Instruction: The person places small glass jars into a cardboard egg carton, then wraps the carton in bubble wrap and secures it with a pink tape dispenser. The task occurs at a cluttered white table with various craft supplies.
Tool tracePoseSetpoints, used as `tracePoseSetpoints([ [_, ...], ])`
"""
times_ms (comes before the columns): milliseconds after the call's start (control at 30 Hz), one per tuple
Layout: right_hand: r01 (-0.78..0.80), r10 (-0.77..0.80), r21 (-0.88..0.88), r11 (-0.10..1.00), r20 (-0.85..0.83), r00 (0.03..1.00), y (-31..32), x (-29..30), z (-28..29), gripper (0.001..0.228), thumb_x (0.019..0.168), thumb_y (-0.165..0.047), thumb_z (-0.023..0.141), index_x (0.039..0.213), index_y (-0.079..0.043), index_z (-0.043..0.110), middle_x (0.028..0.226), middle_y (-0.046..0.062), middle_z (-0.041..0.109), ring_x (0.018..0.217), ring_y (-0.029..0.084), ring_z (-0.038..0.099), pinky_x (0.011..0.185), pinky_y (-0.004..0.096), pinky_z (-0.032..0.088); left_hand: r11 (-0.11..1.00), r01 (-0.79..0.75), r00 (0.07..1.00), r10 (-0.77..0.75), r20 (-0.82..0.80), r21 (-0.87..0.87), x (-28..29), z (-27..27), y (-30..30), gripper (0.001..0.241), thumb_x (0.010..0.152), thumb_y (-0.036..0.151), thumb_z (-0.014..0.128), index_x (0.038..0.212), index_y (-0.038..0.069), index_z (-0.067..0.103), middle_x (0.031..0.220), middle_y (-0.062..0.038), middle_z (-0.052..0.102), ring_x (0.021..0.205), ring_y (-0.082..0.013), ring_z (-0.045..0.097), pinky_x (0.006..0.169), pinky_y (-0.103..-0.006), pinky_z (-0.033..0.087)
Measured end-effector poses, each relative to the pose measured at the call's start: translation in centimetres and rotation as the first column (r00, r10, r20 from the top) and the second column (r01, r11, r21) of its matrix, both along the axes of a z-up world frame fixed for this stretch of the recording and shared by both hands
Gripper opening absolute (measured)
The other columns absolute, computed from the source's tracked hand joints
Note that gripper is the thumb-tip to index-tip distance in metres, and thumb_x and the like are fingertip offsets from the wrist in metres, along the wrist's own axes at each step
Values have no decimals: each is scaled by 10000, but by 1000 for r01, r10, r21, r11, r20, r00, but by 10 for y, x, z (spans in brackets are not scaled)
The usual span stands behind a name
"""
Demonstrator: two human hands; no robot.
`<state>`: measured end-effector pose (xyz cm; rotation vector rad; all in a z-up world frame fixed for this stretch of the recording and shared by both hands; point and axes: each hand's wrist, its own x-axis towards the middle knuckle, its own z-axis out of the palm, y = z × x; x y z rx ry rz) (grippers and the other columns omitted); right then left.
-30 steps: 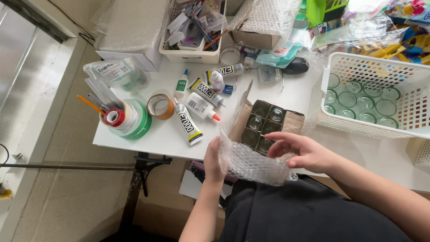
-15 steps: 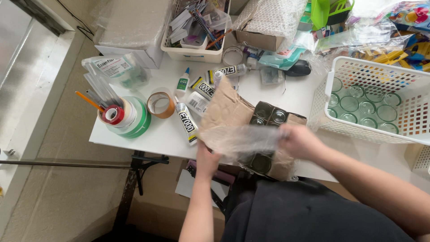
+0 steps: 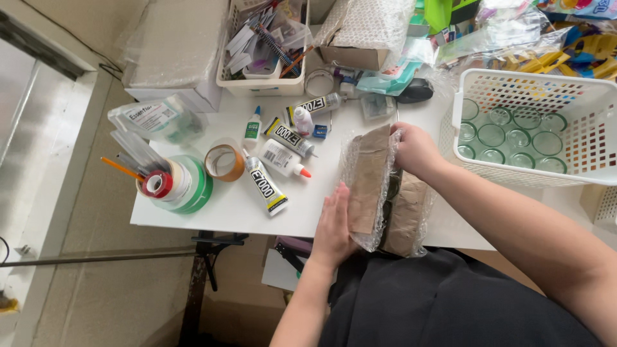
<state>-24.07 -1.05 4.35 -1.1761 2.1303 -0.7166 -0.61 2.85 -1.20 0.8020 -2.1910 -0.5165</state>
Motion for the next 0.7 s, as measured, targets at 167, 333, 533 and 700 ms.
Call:
tracePoseSetpoints([
  [167, 337, -268, 89, 937, 802, 534, 1, 12, 36, 381, 886, -251, 474, 1219, -74, 425, 881, 203, 633, 758, 289, 673, 685, 407, 570, 895, -241, 911, 342, -229, 377, 9, 1, -9, 388, 764, 99, 625, 1152, 89, 613, 986, -127, 676, 948, -309, 635, 826, -382, 504],
  [333, 149, -186, 140, 979, 911, 368, 13, 21, 33, 345, 898, -423, 442, 995, -105, 537, 902, 160, 663, 789, 283, 677, 680, 428, 570, 694, -401, 782, 600, -171, 598, 8, 17, -12, 275, 821, 241, 672, 992, 25, 669, 887, -143, 701, 905, -267, 663, 806, -385, 507],
  [533, 0, -83, 83, 997, 996, 32, 14, 16, 15, 672, 785, -724, 377, 1156, -173, 473, 858, 181, 676, 723, 341, 676, 675, 584, 540, 979, -139, 941, 179, -287, 152, -16, 13, 14, 387, 801, 1, 557, 1173, 81, 628, 1101, -136, 659, 1023, -296, 607, 863, -357, 484],
  [700, 167, -232, 164, 972, 766, 599, 16, 7, 60, 803, 728, -239, 743, 1382, -60, 314, 1286, 253, 431, 1164, 447, 465, 876, 617, 426, 905, 3, 989, 61, 138, -425, -30, -26, 23, 574, 771, 138, 402, 1328, 235, 501, 1366, -64, 484, 1262, -299, 434, 1056, -422, 280],
])
